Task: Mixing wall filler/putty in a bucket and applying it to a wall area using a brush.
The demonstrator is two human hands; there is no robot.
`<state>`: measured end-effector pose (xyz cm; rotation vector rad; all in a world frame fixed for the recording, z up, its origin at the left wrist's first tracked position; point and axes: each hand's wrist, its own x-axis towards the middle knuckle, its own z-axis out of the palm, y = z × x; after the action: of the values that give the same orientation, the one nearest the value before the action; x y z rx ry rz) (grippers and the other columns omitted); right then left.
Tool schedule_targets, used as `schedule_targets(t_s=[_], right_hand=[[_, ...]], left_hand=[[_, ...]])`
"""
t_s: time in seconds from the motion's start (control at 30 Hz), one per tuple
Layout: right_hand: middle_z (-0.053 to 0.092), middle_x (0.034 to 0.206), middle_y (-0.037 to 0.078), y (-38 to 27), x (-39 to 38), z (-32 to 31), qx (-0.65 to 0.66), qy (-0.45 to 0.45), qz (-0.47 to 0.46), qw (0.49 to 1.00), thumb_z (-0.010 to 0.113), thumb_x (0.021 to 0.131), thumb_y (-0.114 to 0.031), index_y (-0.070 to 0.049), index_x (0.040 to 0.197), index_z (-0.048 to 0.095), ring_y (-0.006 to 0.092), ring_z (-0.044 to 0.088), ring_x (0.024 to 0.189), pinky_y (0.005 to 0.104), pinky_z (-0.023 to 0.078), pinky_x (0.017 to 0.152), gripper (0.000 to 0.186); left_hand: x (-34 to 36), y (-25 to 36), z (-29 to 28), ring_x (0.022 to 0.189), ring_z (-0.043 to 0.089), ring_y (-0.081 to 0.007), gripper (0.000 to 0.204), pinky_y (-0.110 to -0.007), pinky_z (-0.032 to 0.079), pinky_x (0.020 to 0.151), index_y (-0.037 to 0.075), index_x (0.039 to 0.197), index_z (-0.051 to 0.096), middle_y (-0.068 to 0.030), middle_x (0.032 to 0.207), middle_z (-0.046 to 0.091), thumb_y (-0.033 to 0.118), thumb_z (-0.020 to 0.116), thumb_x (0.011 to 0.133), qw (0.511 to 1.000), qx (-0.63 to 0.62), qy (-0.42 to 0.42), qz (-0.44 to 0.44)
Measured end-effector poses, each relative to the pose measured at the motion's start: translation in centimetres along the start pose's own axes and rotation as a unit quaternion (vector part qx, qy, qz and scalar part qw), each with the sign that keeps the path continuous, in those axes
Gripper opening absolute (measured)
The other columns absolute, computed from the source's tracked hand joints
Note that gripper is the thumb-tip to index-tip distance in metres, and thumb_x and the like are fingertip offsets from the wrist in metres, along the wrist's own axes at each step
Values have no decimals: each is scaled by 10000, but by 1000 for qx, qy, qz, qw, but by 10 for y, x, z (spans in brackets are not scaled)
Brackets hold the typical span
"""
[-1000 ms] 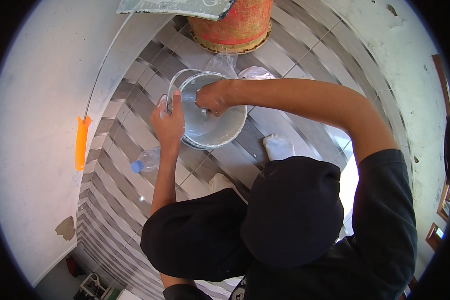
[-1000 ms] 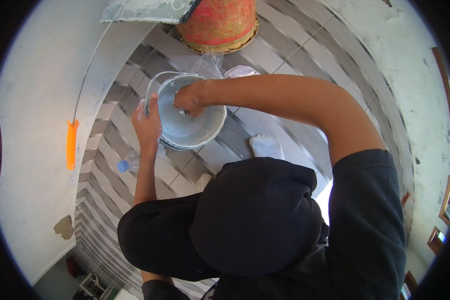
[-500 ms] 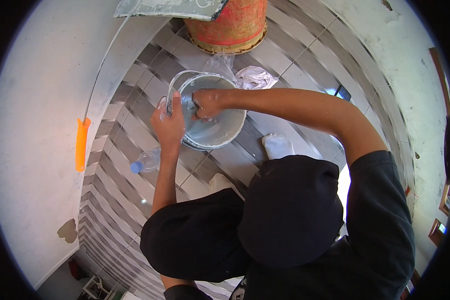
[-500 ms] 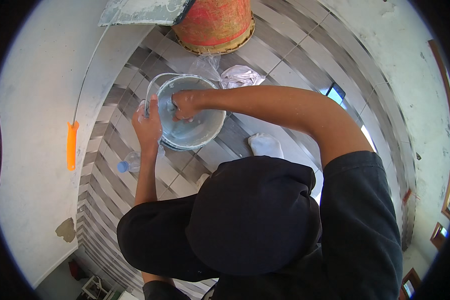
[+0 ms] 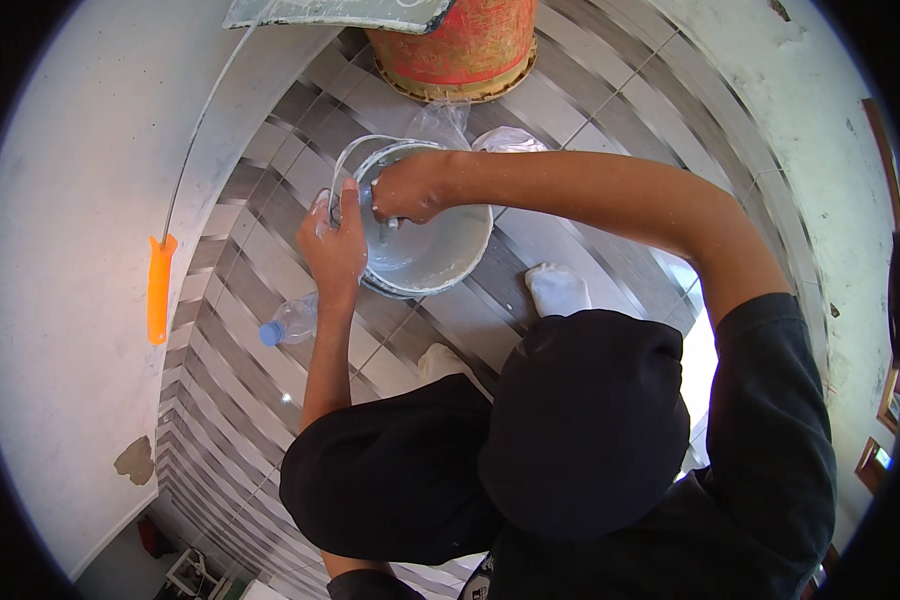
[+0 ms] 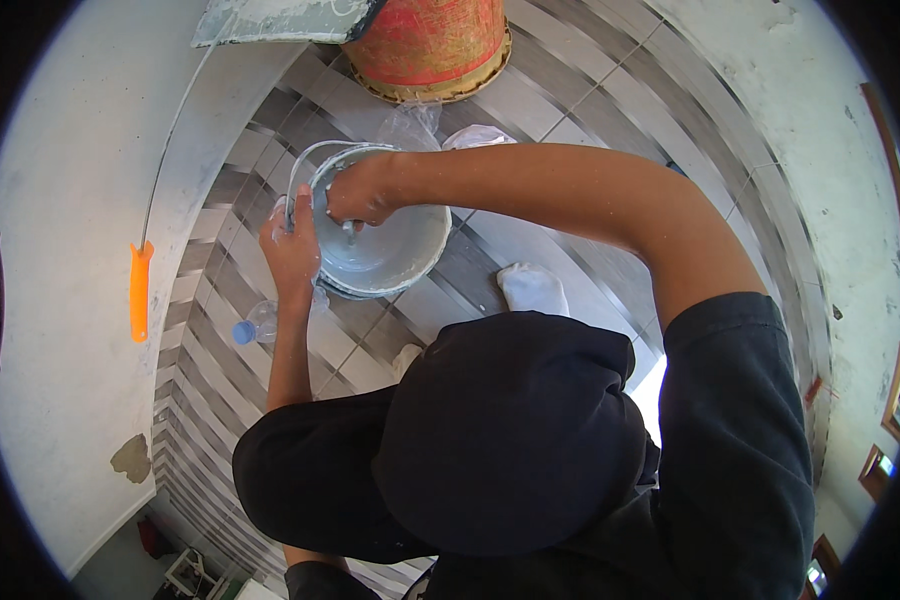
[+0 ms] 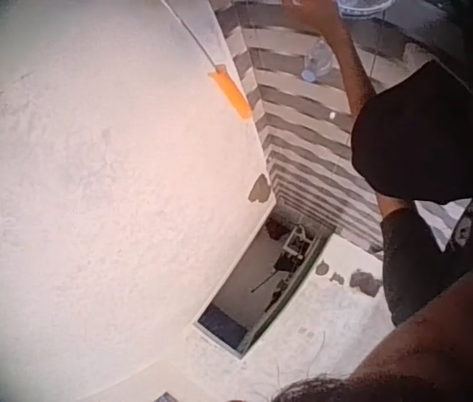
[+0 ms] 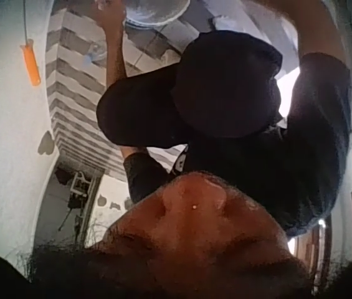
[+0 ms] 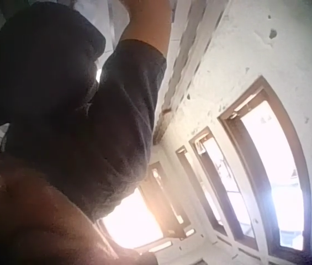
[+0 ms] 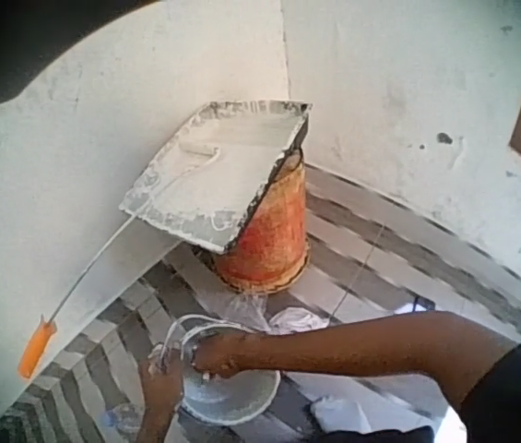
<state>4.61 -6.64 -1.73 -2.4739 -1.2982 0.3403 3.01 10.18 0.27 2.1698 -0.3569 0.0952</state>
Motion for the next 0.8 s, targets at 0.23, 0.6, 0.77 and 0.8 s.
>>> schedule_targets(t_s=[0.23,0.6,0.77,0.8], right_hand=[[677,845,227,0,-4,12,29,-58,16,998,693,792,-153,26,870,686,411,655,836,468,522,758,195],[677,871,238,-24,11,18,170,-5,155,973,688,802,-196,33,920,690,402,653,855,447,515,759,258],[671,812,235,-41,4,-29,175,33,106,978,678,788,-141,7,906,704,405,650,817,445,515,740,190],[670,793,231,-44,0,-42,162,67,76,982,676,784,-125,-1,900,709,404,649,804,445,516,736,173]], left_hand=[[-3,-10,-6,615,485,-217,405,-375,423,613,-61,817,592,-162,667,560,320,585,956,999,12,29,-13],[-17,-26,-16,607,412,-169,481,-353,400,575,-33,767,556,-86,614,482,415,682,889,999,27,-17,-21],[-31,-29,-23,617,449,-150,445,-338,418,599,-22,779,568,-85,635,514,391,677,900,999,7,8,-47],[-37,-31,-20,629,464,-142,436,-329,424,613,-20,793,579,-72,651,531,390,670,908,998,-28,27,-59]])
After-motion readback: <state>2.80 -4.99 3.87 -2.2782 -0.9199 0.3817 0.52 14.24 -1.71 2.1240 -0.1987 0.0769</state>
